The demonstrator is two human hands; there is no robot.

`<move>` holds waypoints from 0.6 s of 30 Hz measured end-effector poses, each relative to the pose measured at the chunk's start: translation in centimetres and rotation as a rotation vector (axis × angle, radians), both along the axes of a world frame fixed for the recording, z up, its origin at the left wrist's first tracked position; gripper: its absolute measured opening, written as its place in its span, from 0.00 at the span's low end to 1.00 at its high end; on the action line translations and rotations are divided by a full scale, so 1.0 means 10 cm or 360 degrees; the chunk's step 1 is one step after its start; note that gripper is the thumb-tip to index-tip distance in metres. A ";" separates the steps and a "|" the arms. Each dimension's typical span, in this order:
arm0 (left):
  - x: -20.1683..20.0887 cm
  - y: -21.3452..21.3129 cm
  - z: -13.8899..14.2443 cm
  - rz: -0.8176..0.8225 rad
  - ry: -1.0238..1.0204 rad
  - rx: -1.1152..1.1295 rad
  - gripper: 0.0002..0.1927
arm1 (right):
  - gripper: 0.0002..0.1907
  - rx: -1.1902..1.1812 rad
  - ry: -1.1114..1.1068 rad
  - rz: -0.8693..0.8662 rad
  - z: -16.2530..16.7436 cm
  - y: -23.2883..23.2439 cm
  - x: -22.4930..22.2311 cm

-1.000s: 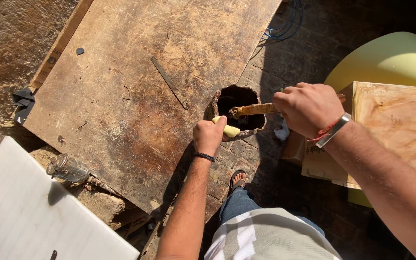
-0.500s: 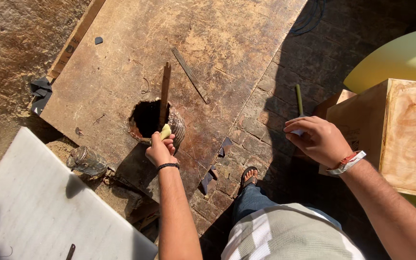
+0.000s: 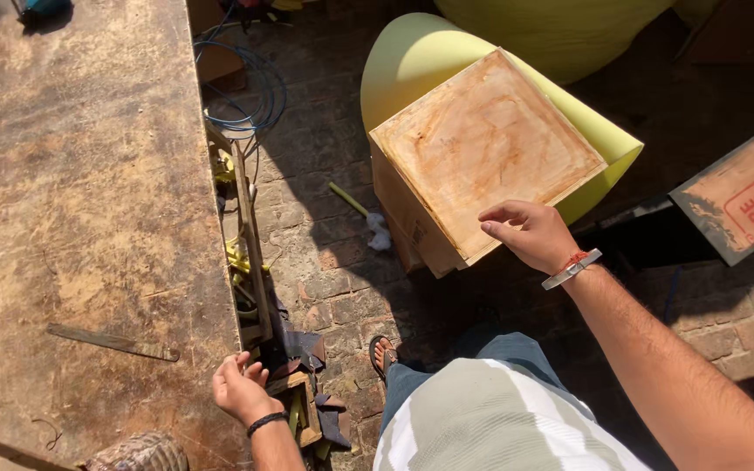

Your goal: The person stirs dark adhesive in a container with a wooden stick and spreads the glue onto a square wooden board. They then unfold a large yellow foam sheet, cut a piece of foam with a long knife, reapply glue to the board, and press and position the foam sheet over the glued board.

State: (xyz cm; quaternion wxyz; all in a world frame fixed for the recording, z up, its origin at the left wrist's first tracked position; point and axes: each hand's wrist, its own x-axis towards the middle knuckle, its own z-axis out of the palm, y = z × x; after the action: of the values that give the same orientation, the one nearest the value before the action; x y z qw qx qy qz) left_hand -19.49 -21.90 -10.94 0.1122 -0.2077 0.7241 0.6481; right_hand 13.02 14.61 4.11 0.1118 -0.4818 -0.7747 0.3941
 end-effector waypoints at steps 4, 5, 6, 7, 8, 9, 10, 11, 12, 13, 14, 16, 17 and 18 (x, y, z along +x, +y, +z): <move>0.50 1.50 0.20 -0.0753 0.0002 0.0329 0.06 | 0.11 -0.0055 0.0373 -0.0532 -0.23 0.74 1.03; 0.63 1.84 0.29 -0.0899 0.0015 0.0327 0.06 | 0.11 -0.0113 0.0471 -0.0678 -0.32 0.98 1.31; 0.75 2.15 0.38 -0.1031 0.0028 0.0323 0.07 | 0.10 -0.0173 0.0568 -0.0812 -0.44 1.21 1.57; 0.88 2.43 0.47 -0.1162 0.0153 0.0303 0.07 | 0.11 -0.0214 0.0571 -0.0916 -0.57 1.46 1.82; 1.02 2.72 0.56 -0.1281 0.0274 0.0287 0.07 | 0.11 -0.0251 0.0567 -0.1007 -0.70 1.76 2.04; 1.21 2.99 0.64 -0.1384 0.0377 0.0275 0.07 | 0.12 -0.0286 0.0541 -0.1087 -0.83 2.06 2.23; 1.43 3.28 0.71 -0.1393 0.0368 0.0248 0.07 | 0.14 -0.0467 0.0518 -0.1198 -0.98 2.37 2.35; 1.60 3.55 0.77 -0.1394 0.0368 0.0220 0.08 | 0.17 -0.0648 0.0495 -0.1299 -1.15 2.63 2.43; 1.77 3.83 0.84 -0.1414 0.0375 0.0182 0.08 | 0.19 -0.0836 0.0476 -0.1416 -1.28 2.88 2.55; 1.95 4.10 0.87 -0.1450 0.0349 0.0179 0.08 | 0.25 -0.1067 0.0551 -0.1438 -1.43 3.07 2.62; 2.17 4.34 0.88 -0.1497 0.0309 0.0167 0.09 | 0.30 -0.1309 0.0614 -0.1473 -1.58 3.17 2.67; 2.57 4.69 0.93 -0.1596 0.0280 0.0136 0.09 | 0.39 -0.1749 0.0920 -0.1711 -1.86 3.38 2.68; 2.71 4.85 0.96 -0.1653 0.0305 0.0120 0.10 | 0.43 -0.1962 0.1090 -0.1809 -1.97 3.53 2.65; 2.82 5.00 0.99 -0.1709 0.0334 0.0103 0.10 | 0.37 -0.2024 0.1286 -0.1951 -2.07 3.66 2.61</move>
State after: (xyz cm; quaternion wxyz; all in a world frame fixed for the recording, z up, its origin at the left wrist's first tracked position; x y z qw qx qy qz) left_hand 8.71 28.11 -1.08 0.3608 0.2604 0.7153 0.5389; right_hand 39.11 51.26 -16.64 0.2739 -0.6006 0.0651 0.7484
